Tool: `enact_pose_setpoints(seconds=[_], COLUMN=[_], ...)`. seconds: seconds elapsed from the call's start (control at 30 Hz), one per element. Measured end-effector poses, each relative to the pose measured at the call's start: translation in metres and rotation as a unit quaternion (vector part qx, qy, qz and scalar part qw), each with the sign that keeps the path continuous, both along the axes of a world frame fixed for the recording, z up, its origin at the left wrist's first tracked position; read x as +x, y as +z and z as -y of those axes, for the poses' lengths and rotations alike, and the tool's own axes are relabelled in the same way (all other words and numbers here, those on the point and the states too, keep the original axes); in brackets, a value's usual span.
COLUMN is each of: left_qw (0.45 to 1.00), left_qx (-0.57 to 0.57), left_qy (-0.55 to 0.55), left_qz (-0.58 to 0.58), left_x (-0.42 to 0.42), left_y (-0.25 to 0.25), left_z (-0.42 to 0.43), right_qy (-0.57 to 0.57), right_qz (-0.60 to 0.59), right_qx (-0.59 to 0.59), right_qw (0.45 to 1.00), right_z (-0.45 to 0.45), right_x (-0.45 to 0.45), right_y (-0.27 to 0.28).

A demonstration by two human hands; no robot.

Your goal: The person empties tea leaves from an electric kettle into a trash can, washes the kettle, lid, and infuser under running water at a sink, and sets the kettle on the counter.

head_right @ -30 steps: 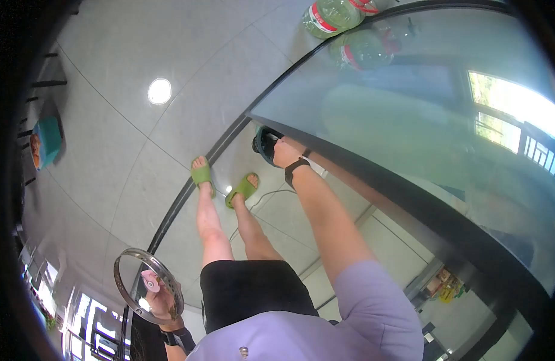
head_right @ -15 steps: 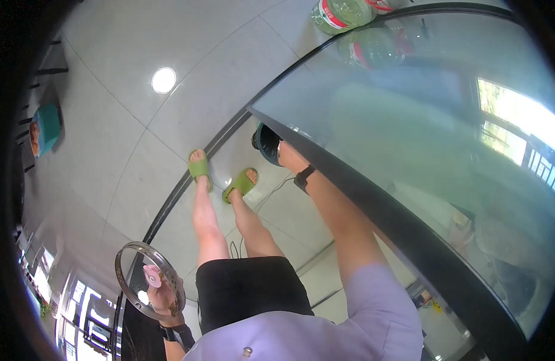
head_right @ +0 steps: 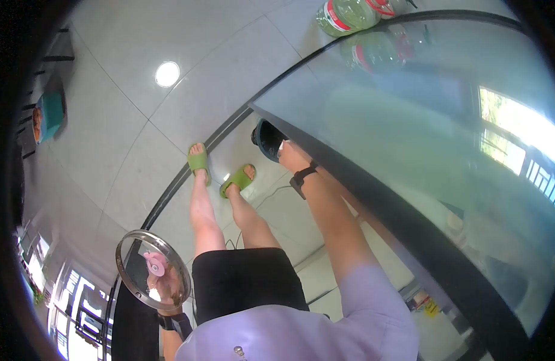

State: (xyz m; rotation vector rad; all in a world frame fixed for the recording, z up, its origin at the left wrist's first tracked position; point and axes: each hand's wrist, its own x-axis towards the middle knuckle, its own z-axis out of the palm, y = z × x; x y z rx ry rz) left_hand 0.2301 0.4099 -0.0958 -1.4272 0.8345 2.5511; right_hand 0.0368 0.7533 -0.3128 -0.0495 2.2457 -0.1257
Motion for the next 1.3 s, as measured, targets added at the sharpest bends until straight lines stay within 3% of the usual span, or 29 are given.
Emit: enact_pose_setpoints(seconds=[0.07,0.17,0.23,0.3,0.4,0.53,0.7,0.77,0.83,0.9,1.03,1.07,1.1,1.13,1.17,1.2,1.3], left_qw=[1.000,1.000,0.999,0.996,0.991,0.983,0.950,0.953,0.942,0.937,0.901,0.916,0.927,0.874,0.879,0.888,0.868], left_qx=[0.002,0.015,0.040,0.057,0.065,0.096,0.143,0.175,0.194,0.087,0.172,0.136,0.109,0.218,0.111,0.130,0.166], left_qy=[-0.018,-0.022,-0.028,-0.029,-0.042,-0.048,-0.137,-0.140,-0.177,-0.276,-0.313,-0.311,-0.296,-0.344,-0.365,-0.384,-0.434], left_qz=[-0.002,-0.005,-0.020,-0.060,-0.109,-0.148,-0.239,-0.204,-0.208,-0.196,-0.246,-0.213,-0.205,-0.265,-0.285,-0.217,-0.177], left_x=[0.000,0.000,0.000,0.001,0.005,-0.002,-0.012,-0.018,-0.039,-0.043,-0.054,-0.057,-0.060,-0.064,-0.063,-0.069,-0.137], left_y=[0.001,0.007,0.010,0.004,0.008,0.024,0.031,0.036,0.058,0.041,0.029,0.036,0.054,0.014,0.015,0.041,0.005], left_z=[-0.001,-0.007,-0.009,-0.009,-0.013,-0.019,-0.014,-0.022,-0.037,-0.028,-0.032,-0.036,-0.051,-0.036,-0.044,-0.057,-0.056], right_qy=[-0.020,-0.089,-0.069,-0.109,-0.229,-0.288,-0.332,-0.339,-0.395,-0.437,-0.539,-0.564,-0.562,-0.562,-0.578,-0.590,-0.595], right_qz=[-0.007,-0.073,-0.062,-0.183,-0.118,-0.205,-0.235,-0.250,-0.224,-0.237,-0.239,-0.254,-0.285,-0.310,-0.325,-0.333,-0.377], right_qx=[-0.011,-0.144,-0.122,-0.233,-0.119,-0.225,-0.248,-0.232,-0.251,-0.266,-0.279,-0.275,-0.266,-0.255,-0.248,-0.244,-0.216], right_qw=[1.000,0.983,0.988,0.949,0.959,0.908,0.879,0.877,0.855,0.826,0.758,0.736,0.730,0.723,0.706,0.694,0.676], right_z=[-0.013,-0.056,-0.070,-0.076,-0.087,-0.096,-0.082,-0.087,-0.090,-0.075,-0.062,-0.058,-0.058,-0.059,-0.061,-0.061,-0.044], right_x=[0.010,0.050,0.069,0.091,0.115,0.144,0.172,0.191,0.208,0.221,0.251,0.260,0.269,0.279,0.289,0.298,0.260], right_y=[0.006,-0.002,0.015,0.028,0.051,0.070,0.112,0.115,0.131,0.149,0.203,0.210,0.210,0.206,0.205,0.204,0.169])
